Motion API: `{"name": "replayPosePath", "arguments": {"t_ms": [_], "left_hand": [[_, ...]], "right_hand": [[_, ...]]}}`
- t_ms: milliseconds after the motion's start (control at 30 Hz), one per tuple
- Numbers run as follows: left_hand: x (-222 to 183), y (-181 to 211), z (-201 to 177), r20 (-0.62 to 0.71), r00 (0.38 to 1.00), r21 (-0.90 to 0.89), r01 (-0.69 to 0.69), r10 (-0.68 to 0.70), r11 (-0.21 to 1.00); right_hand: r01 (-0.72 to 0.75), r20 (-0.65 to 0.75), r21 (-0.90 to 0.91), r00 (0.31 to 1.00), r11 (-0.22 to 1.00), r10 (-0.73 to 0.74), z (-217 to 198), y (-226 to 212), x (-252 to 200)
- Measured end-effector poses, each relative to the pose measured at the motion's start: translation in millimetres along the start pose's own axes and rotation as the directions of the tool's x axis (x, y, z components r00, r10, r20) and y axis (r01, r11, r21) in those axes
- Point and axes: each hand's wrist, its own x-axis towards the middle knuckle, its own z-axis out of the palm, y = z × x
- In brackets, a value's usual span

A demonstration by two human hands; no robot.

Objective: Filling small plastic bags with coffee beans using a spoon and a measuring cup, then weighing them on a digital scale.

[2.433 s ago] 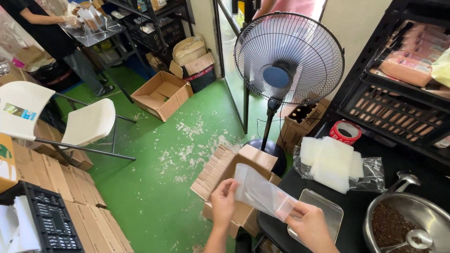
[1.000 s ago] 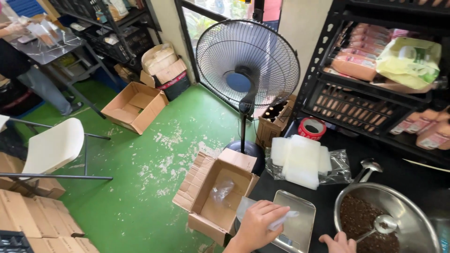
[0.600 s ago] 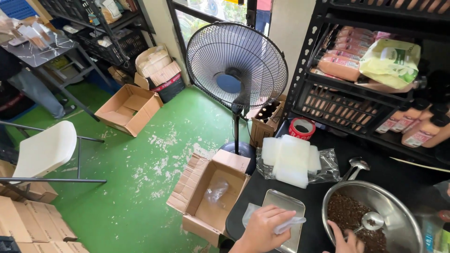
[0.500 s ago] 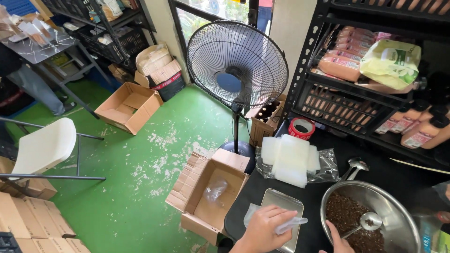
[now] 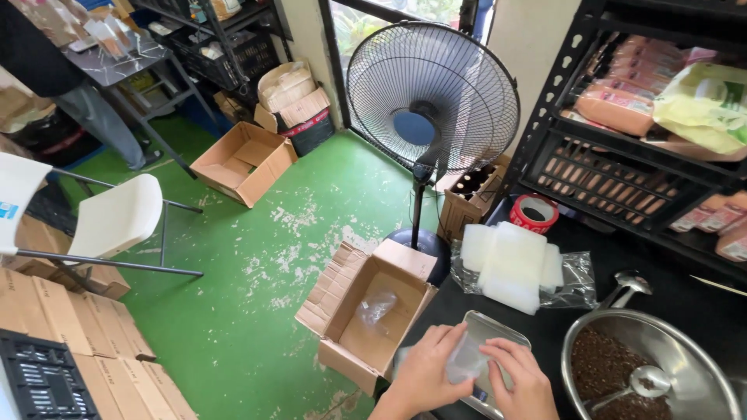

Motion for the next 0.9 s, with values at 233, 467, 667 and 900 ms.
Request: {"name": "replayPosePath", "arguments": {"t_ms": [233,467,667,900], "left_hand": [[-19,-14,-24,0.055,0.993,0.076,-0.104,0.1,0.992],[-28,-32,-42,0.063,0.992,0.188,-0.116,0.106,0.975],[-39,-42,-62,-0.105,0.978,0.283,-0.142,0.178,0.949],[-49,-59,-82,-0.121,0.99,0.002,-0.079,0.079,0.997]], "right_hand": [[-0.182,0.551,0.106,0.829,0.978,0.095,36,-13,25],[-0.364,0.813,0.042,0.554,0.931,0.18,33,-80,72],[-0.428,0.745,0.032,0.613,0.903,0.264,56,-97,79],[-0.161,0.732,0.005,0.674,0.987,0.106,75,-112,78]]}}
